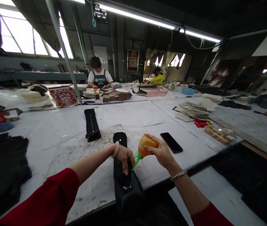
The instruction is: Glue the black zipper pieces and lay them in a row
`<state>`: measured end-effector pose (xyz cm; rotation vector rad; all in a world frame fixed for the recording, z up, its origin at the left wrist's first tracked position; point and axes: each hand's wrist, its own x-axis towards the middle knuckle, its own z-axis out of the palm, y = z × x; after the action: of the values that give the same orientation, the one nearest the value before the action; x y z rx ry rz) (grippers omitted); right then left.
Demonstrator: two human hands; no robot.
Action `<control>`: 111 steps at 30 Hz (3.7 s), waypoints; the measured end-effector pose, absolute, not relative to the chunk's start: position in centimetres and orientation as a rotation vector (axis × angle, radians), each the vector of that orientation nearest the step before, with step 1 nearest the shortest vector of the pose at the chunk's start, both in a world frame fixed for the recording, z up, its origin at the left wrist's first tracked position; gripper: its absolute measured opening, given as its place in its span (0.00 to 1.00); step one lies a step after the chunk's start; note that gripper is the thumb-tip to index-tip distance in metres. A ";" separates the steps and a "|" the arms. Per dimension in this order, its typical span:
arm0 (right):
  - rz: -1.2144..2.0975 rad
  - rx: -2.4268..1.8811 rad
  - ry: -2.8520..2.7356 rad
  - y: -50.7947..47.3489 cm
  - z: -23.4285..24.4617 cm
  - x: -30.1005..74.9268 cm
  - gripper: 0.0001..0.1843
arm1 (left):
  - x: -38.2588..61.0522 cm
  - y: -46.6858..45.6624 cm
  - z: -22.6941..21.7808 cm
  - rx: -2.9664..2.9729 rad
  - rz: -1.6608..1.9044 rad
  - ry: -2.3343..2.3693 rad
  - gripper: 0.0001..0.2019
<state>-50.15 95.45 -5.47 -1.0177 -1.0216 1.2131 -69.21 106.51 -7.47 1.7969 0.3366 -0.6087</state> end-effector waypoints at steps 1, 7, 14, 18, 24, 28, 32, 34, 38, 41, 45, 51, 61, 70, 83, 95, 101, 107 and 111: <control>1.213 -1.012 -1.010 95.5 -5.4 -50.2 0.38 | -69.2 106.5 -7.5 1.797 -0.612 0.346 0.19; 1.293 -0.991 -0.985 96.0 -5.3 -50.0 0.37 | -69.3 106.6 -7.4 1.804 -0.645 0.397 0.20; 1.367 -0.949 -0.946 95.6 -5.6 -49.5 0.35 | -69.7 106.6 -7.7 1.732 -0.624 0.416 0.24; 1.403 -0.908 -0.889 95.2 -5.7 -49.2 0.34 | -70.0 106.6 -7.4 1.687 -0.597 0.444 0.24; 1.448 -0.826 -0.811 94.9 -6.4 -48.6 0.31 | -70.5 106.4 -6.5 1.647 -0.520 0.451 0.21; 1.469 -0.769 -0.758 94.7 -6.9 -48.3 0.29 | -70.8 106.4 -6.0 1.648 -0.466 0.451 0.20; 1.470 -0.730 -0.730 94.3 -7.2 -48.0 0.28 | -71.0 106.4 -5.6 1.641 -0.421 0.462 0.20; 1.477 -0.719 -0.720 94.1 -7.5 -47.8 0.29 | -71.1 106.4 -5.4 1.632 -0.405 0.461 0.18; 1.484 -0.692 -0.704 93.8 -8.2 -47.3 0.30 | -71.3 106.5 -5.2 1.616 -0.389 0.456 0.17; 1.482 -0.665 -0.693 93.6 -8.6 -47.0 0.29 | -71.3 106.6 -5.1 1.598 -0.359 0.467 0.17; 1.474 -0.638 -0.670 93.2 -8.9 -46.7 0.29 | -71.4 106.6 -4.8 1.566 -0.307 0.488 0.17; 1.423 -0.646 -0.599 92.6 -9.2 -46.5 0.34 | -71.6 106.9 -4.7 1.555 -0.246 0.516 0.18; 1.291 -0.604 -0.385 92.0 -8.3 -45.9 0.30 | -71.0 107.0 -6.2 1.420 -0.072 0.525 0.19; 1.148 -0.562 -0.213 91.7 -7.8 -44.9 0.27 | -69.6 106.4 -7.3 1.316 0.140 0.502 0.21; 1.027 -0.566 -0.333 91.3 -7.7 -44.0 0.24 | -69.1 106.5 -7.6 1.287 0.231 0.524 0.21; 0.993 -0.556 -0.355 90.4 -6.9 -44.1 0.26 | -68.8 106.8 -7.7 1.218 0.328 0.574 0.23; 0.978 -0.553 -0.343 90.1 -6.8 -44.4 0.31 | -68.8 107.1 -7.8 1.183 0.351 0.559 0.22; 0.961 -0.572 -0.348 89.9 -6.8 -44.5 0.31 | -68.7 107.1 -7.6 1.152 0.386 0.574 0.22; 0.972 -0.559 -0.368 89.8 -6.9 -44.8 0.32 | -68.2 106.7 -7.1 1.126 0.435 0.633 0.23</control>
<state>-44.79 89.76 -6.89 -0.5589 -0.3680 0.9716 -68.25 106.67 -7.12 1.1258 0.6330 0.4349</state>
